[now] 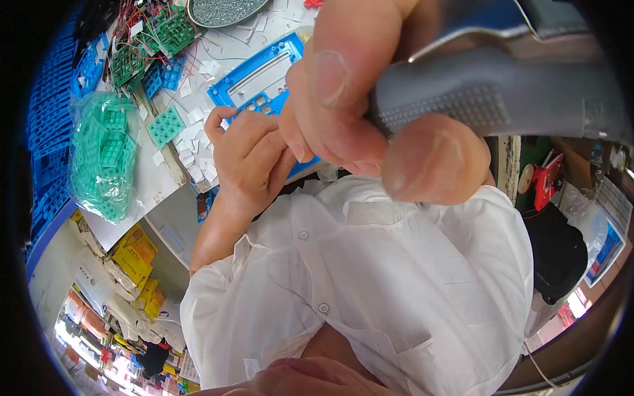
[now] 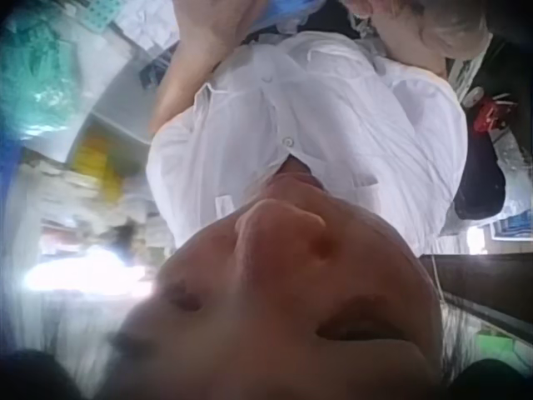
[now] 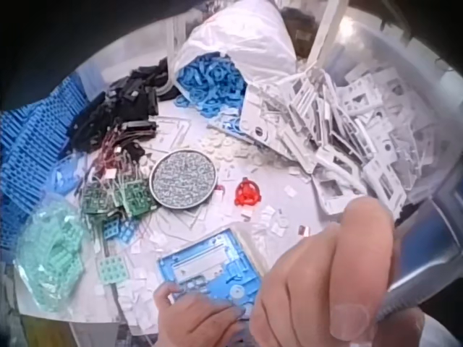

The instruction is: Assembling a plastic electronic toy by applying adhesive components and packaging the finished unit into its box.

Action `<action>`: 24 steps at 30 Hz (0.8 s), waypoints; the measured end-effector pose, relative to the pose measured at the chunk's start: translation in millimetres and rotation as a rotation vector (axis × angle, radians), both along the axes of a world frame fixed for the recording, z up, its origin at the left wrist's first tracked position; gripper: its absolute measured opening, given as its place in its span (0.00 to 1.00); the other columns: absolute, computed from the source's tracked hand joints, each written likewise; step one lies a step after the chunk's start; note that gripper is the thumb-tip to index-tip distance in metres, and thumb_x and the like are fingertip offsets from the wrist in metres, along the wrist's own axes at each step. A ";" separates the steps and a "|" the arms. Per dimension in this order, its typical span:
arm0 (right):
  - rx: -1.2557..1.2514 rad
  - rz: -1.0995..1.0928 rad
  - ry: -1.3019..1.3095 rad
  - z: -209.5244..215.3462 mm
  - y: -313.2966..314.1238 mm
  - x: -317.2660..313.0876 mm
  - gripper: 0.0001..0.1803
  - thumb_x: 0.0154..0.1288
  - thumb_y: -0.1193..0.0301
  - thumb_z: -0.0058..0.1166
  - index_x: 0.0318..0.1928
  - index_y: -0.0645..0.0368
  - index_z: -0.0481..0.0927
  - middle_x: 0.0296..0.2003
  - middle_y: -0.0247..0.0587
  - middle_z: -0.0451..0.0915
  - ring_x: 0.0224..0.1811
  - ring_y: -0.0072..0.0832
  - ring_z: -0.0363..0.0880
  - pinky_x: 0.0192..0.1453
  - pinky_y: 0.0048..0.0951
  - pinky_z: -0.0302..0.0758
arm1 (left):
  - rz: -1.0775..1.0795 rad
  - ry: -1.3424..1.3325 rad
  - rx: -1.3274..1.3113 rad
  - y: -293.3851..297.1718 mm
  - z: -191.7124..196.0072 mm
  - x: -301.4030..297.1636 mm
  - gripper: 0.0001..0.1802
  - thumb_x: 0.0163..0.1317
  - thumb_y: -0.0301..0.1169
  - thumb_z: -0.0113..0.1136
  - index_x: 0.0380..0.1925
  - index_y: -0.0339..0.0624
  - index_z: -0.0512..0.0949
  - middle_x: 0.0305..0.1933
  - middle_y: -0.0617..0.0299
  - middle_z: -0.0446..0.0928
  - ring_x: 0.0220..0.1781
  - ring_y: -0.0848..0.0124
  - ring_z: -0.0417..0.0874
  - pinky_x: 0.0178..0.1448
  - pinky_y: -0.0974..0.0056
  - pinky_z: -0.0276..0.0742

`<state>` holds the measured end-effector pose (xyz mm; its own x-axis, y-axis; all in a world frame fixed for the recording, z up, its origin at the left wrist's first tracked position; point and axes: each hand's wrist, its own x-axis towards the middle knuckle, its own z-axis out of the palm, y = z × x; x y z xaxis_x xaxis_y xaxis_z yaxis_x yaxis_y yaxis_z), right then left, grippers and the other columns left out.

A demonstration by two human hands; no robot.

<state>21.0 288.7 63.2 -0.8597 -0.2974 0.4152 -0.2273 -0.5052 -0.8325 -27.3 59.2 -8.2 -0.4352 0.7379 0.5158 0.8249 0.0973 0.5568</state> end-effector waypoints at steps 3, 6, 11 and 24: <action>0.016 -0.016 -0.002 -2.3 2.2 0.3 0.20 0.68 0.57 0.70 0.52 0.44 0.75 0.25 0.23 0.77 0.25 0.20 0.78 0.40 0.28 0.78 | -0.007 -0.012 0.027 0.0 -2.0 1.2 0.11 0.54 0.33 0.75 0.37 0.49 0.85 0.37 0.70 0.83 0.35 0.71 0.80 0.60 0.52 0.59; 0.019 -0.025 0.001 -3.7 1.0 2.1 0.20 0.68 0.57 0.69 0.53 0.45 0.75 0.25 0.24 0.77 0.26 0.20 0.78 0.40 0.29 0.78 | 0.002 -0.010 0.054 -0.4 -6.9 2.9 0.11 0.54 0.34 0.75 0.37 0.49 0.85 0.36 0.69 0.83 0.34 0.71 0.80 0.60 0.52 0.59; 0.031 -0.039 -0.004 -4.0 0.3 2.9 0.20 0.68 0.57 0.69 0.53 0.46 0.75 0.24 0.25 0.77 0.26 0.21 0.77 0.41 0.30 0.78 | 0.048 0.031 0.059 0.4 -11.6 4.6 0.17 0.53 0.41 0.76 0.40 0.48 0.85 0.38 0.69 0.83 0.37 0.69 0.80 0.61 0.50 0.58; 0.111 -0.129 -0.035 -12.4 1.7 -0.1 0.22 0.69 0.56 0.68 0.54 0.49 0.74 0.24 0.27 0.77 0.26 0.23 0.77 0.43 0.32 0.77 | -0.093 0.115 -0.448 -6.8 -13.1 2.4 0.36 0.50 0.57 0.71 0.55 0.48 0.83 0.59 0.67 0.77 0.62 0.61 0.74 0.75 0.34 0.45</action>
